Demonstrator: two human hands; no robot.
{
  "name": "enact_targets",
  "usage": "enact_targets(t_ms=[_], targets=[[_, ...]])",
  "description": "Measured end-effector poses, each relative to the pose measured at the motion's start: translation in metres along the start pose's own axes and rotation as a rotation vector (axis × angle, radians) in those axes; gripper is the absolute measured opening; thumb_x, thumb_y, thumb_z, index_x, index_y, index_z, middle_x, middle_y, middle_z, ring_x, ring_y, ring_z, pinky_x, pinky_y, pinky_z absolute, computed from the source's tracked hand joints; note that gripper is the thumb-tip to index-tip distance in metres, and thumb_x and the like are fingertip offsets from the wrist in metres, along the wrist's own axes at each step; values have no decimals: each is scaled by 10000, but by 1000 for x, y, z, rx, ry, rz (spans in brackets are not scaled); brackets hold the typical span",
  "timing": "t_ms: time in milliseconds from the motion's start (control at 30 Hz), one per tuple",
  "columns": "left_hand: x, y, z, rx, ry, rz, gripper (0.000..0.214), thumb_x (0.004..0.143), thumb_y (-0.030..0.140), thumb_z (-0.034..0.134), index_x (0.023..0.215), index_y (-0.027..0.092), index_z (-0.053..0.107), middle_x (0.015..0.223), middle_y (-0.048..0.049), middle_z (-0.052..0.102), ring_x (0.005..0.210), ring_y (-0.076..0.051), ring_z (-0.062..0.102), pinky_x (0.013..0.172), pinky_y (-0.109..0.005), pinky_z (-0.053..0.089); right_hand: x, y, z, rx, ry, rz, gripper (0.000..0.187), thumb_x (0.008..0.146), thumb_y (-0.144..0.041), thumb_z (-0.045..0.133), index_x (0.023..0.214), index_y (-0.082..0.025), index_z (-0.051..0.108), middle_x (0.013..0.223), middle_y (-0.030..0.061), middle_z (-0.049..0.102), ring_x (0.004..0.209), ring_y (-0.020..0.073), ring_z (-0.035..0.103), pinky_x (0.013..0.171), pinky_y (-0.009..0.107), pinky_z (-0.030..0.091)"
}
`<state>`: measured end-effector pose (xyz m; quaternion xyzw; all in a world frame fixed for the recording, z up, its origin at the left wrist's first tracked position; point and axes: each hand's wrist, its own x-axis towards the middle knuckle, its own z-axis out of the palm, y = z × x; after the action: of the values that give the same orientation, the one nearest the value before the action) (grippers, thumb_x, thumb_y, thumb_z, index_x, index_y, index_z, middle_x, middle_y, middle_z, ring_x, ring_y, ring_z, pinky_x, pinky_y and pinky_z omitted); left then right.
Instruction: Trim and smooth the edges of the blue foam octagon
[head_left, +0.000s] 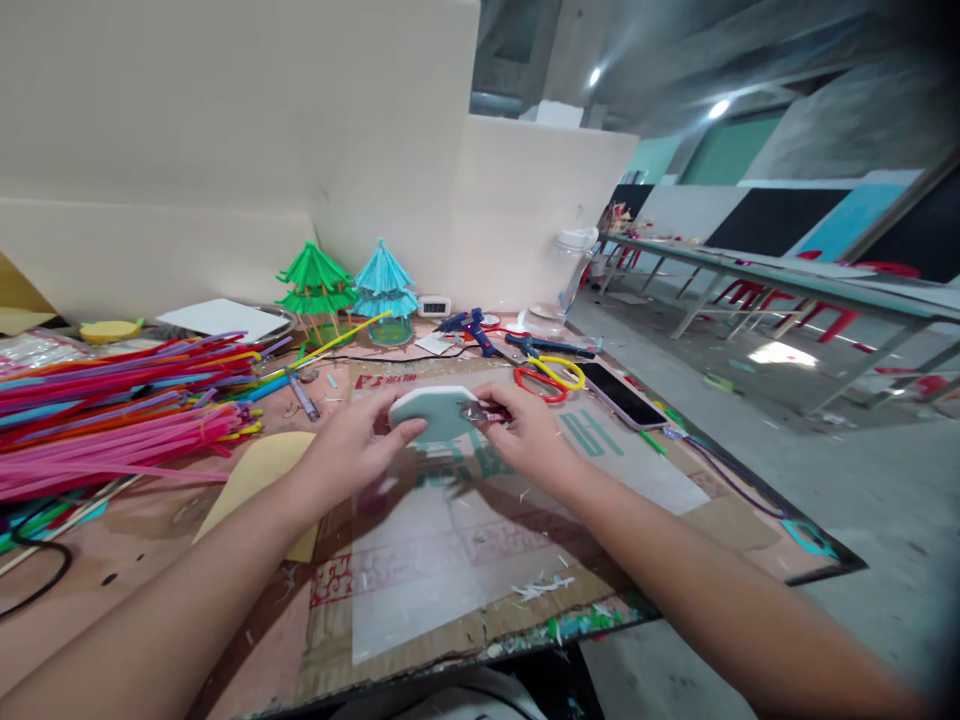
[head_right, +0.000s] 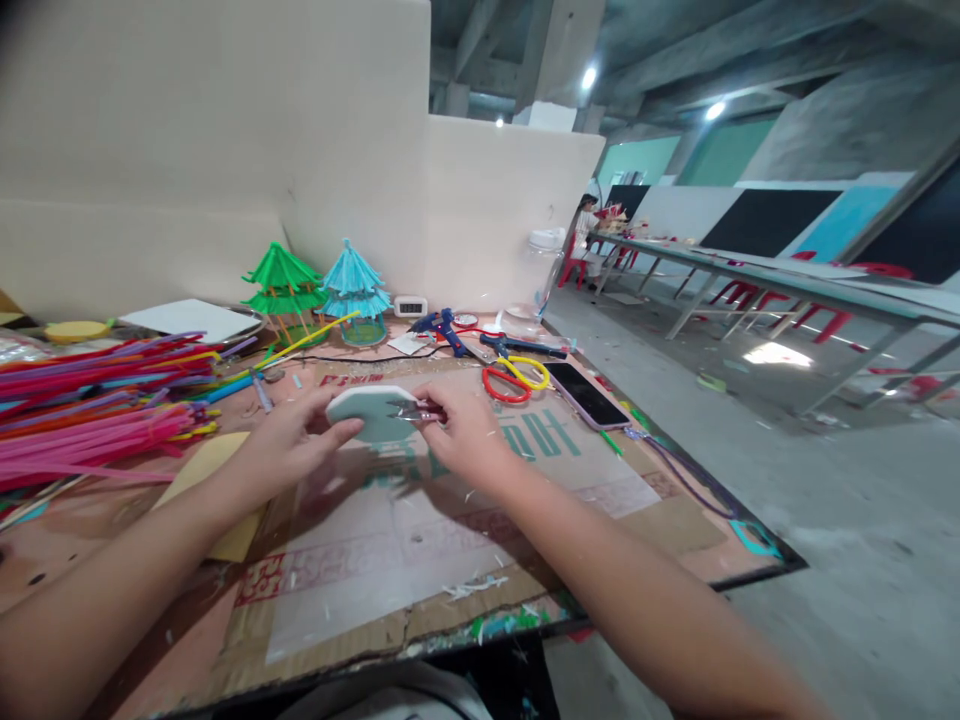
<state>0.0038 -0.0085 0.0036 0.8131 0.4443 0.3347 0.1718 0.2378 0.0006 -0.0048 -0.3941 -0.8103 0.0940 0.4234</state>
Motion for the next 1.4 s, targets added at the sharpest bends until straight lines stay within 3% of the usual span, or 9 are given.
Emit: enact_targets(t_ms=[300, 433, 533, 667, 1133, 1267, 1400], targets=[[0, 0, -3, 21, -7, 0, 287, 950, 379, 481, 1015, 191, 689, 890, -25, 726, 777, -194, 624, 682, -281, 421, -3, 4, 4, -7, -63, 48, 218, 789, -95, 561, 951, -194, 666, 808, 16, 686, 709, 156, 611, 648, 258, 439], [1, -3, -2, 21, 25, -1, 331, 958, 424, 464, 1000, 177, 680, 889, -36, 711, 781, -195, 616, 669, -282, 413, -2, -3, 0, -12, -34, 50, 246, 867, -260, 610, 1100, -188, 647, 914, 48, 698, 774, 174, 621, 694, 286, 465], [1, -6, -1, 24, 53, -31, 333, 952, 438, 476, 1051, 182, 664, 935, -44, 706, 814, -204, 621, 692, -290, 419, -1, -6, -3, -26, -23, 10, 319, 938, -359, 537, 1189, -181, 619, 978, 76, 695, 827, 192, 617, 739, 318, 474], [2, -9, 0, 34, 55, -47, 298, 945, 399, 493, 1100, 190, 638, 958, -41, 700, 833, -209, 627, 704, -297, 420, 0, -3, -4, -39, -7, -41, 322, 992, -351, 439, 1195, -173, 616, 1029, 94, 696, 908, 210, 629, 797, 348, 473], [1, -10, -1, 65, 51, -55, 230, 943, 380, 499, 1026, 209, 628, 920, -26, 688, 821, -205, 618, 685, -292, 398, 1, 0, -5, -78, 61, -95, 300, 1000, -368, 430, 1017, -189, 671, 865, 68, 683, 810, 198, 619, 732, 317, 459], [1, -10, -2, 66, 53, -43, 285, 980, 421, 420, 974, 204, 605, 868, -24, 660, 791, -203, 599, 673, -301, 370, 0, 2, -5, -59, 62, -67, 305, 987, -383, 450, 1105, -186, 651, 930, 78, 687, 828, 198, 614, 757, 327, 458], [1, -9, -2, 26, 64, -45, 341, 1002, 449, 344, 949, 195, 566, 825, -22, 612, 777, -202, 576, 678, -312, 359, 1, 4, -1, 6, 11, 54, 387, 891, -426, 597, 1187, -178, 630, 901, 66, 678, 752, 189, 584, 692, 313, 455]])
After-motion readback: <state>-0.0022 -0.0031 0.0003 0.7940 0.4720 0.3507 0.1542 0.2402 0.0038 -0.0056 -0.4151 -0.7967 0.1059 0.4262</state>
